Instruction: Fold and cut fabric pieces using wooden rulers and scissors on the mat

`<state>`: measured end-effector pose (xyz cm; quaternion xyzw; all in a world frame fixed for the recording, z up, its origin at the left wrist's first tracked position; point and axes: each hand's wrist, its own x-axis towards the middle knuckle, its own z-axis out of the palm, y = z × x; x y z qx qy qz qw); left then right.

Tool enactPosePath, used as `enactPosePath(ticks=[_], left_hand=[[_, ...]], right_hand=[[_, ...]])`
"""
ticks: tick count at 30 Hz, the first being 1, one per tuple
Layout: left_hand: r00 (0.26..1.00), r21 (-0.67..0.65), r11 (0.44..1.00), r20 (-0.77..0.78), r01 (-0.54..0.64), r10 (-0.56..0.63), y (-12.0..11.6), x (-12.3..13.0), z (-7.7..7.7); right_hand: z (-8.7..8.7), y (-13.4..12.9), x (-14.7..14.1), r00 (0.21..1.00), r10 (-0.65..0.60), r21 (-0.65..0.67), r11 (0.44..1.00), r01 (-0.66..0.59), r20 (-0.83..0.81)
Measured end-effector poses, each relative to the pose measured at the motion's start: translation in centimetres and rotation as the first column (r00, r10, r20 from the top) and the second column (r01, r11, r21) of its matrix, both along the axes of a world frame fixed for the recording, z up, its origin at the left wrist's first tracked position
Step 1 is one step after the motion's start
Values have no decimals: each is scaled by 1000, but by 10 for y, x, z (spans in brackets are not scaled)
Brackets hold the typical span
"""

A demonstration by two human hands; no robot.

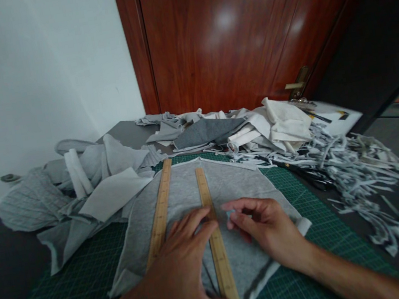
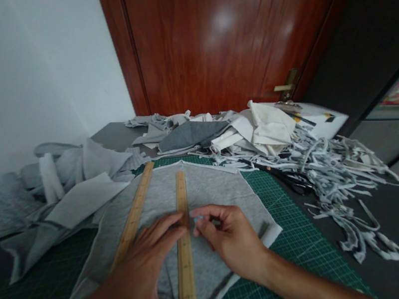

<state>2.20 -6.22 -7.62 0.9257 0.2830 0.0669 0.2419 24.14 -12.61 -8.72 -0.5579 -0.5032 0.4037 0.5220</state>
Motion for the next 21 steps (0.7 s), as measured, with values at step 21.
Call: enactPosePath(ticks=[21], left_hand=[[994, -53, 998, 102, -24, 29, -1, -5, -9]], right_hand=[[-13, 3, -8, 968, -48, -151, 989, 11, -245]])
